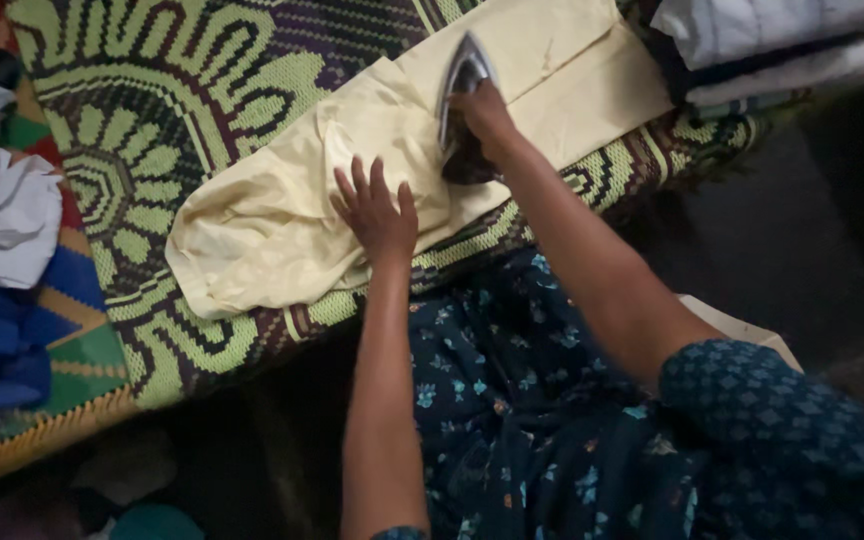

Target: The person irons a cream-colored shirt laid out on a patterned mat on the floor. They use a handheld electric iron to smooth the fabric, moving it back and forth across the shirt's surface. The person adjusts the shirt's position with their left hand while ironing with their right hand.

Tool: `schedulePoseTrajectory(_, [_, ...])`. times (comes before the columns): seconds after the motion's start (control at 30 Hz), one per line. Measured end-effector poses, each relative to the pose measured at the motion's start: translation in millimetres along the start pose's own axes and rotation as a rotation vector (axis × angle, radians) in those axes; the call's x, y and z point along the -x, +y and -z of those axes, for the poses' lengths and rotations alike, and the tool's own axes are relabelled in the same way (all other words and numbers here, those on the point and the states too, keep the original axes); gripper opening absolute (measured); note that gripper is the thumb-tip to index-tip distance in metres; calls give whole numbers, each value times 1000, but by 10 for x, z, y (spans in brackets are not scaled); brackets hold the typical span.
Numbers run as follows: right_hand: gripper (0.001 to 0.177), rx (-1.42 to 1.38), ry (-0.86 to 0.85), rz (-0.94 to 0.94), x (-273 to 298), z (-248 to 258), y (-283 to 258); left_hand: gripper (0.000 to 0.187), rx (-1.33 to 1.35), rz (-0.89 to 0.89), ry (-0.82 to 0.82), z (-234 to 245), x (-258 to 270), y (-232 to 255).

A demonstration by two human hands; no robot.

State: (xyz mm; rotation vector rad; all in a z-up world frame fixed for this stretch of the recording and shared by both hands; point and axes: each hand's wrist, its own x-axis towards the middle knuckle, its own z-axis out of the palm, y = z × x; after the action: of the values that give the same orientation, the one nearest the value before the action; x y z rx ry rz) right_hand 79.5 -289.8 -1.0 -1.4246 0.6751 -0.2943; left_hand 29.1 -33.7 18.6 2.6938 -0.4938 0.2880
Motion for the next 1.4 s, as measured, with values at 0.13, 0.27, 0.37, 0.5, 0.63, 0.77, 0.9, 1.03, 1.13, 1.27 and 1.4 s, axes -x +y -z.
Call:
schedulePoseTrajectory(0.13, [41, 96, 59, -86, -8, -103, -129, 65, -96, -25, -172, -89, -275, -61])
schedulePoseTrajectory(0.27, [33, -33, 98, -61, -423, -47, -134, 65, -99, -15, -159, -200, -164, -213])
schedulePoseTrajectory(0.37, [30, -61, 126, -17, -578, 1, -108, 63, -90, -2, -108, -250, -132, -210])
schedulePoseTrajectory(0.5, [31, -88, 6, -13, -540, -24, -211, 63, -105, 12, -129, -191, -128, -167])
schedulePoseTrajectory(0.63, [38, 157, -222, -34, -246, -138, -332, 63, -131, 11, -126, -154, -195, -133])
schedulePoseTrajectory(0.77, [42, 420, -325, 4, -156, -248, -511, 63, -131, 30, -123, -147, -169, -114])
schedulePoseTrajectory(0.9, [39, 467, -303, -67, -119, -229, -613, 64, -115, 32, -122, -180, -166, -145])
schedulePoseTrajectory(1.03, [37, 317, -181, -56, -173, -122, -500, 64, -119, 10, -108, -217, -184, -180])
schedulePoseTrajectory(1.13, [38, 338, -29, 24, -354, 20, -387, 63, -104, 28, -107, -239, -125, -186])
schedulePoseTrajectory(1.27, [45, 280, 14, 14, -590, 376, -416, 63, -110, 15, -118, -224, -166, -190])
schedulePoseTrajectory(1.4, [46, 429, -14, 42, -768, 791, -453, 62, -111, 5, -79, -234, -151, -182])
